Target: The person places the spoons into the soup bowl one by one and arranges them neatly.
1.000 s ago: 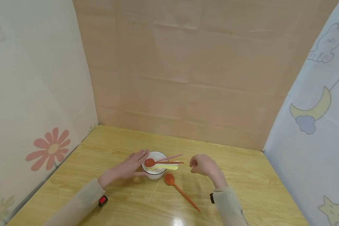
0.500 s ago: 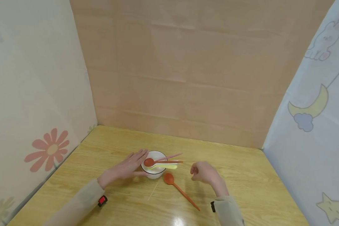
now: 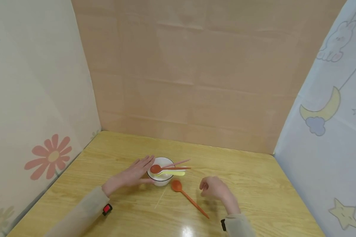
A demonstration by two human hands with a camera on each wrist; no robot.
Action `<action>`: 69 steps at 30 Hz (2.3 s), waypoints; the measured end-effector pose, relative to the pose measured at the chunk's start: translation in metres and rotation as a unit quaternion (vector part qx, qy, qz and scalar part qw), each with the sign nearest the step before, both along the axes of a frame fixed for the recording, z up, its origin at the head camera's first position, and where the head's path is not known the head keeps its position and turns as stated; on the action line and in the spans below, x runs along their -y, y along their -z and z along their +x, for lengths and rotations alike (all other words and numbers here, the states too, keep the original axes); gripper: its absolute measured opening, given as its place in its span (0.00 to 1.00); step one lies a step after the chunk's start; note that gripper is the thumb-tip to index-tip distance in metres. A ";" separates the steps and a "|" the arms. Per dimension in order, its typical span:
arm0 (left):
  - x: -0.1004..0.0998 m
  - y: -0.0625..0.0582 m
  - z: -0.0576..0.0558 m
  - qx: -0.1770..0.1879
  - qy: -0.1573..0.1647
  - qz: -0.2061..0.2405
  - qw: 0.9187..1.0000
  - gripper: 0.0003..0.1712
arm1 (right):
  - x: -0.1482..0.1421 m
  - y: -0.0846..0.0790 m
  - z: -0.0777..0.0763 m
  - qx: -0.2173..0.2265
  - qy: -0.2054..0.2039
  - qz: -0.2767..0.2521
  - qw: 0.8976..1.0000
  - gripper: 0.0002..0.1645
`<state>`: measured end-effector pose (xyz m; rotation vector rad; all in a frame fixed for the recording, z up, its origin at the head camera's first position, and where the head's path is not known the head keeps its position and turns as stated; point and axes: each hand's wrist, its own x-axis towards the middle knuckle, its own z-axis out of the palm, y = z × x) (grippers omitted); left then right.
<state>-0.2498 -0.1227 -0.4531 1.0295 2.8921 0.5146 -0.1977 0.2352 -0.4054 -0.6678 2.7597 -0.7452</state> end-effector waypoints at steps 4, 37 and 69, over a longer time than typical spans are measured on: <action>0.000 0.001 0.000 0.003 0.000 0.001 1.000 0.54 | 0.002 0.005 0.002 -0.002 -0.001 0.001 1.000 0.07; 0.001 0.000 0.000 0.004 -0.001 -0.003 1.000 0.55 | 0.013 0.036 0.018 0.050 -0.001 -0.068 0.996 0.12; 0.000 0.002 -0.002 0.003 -0.005 -0.005 1.000 0.54 | 0.010 0.036 0.013 0.023 0.035 -0.031 0.999 0.09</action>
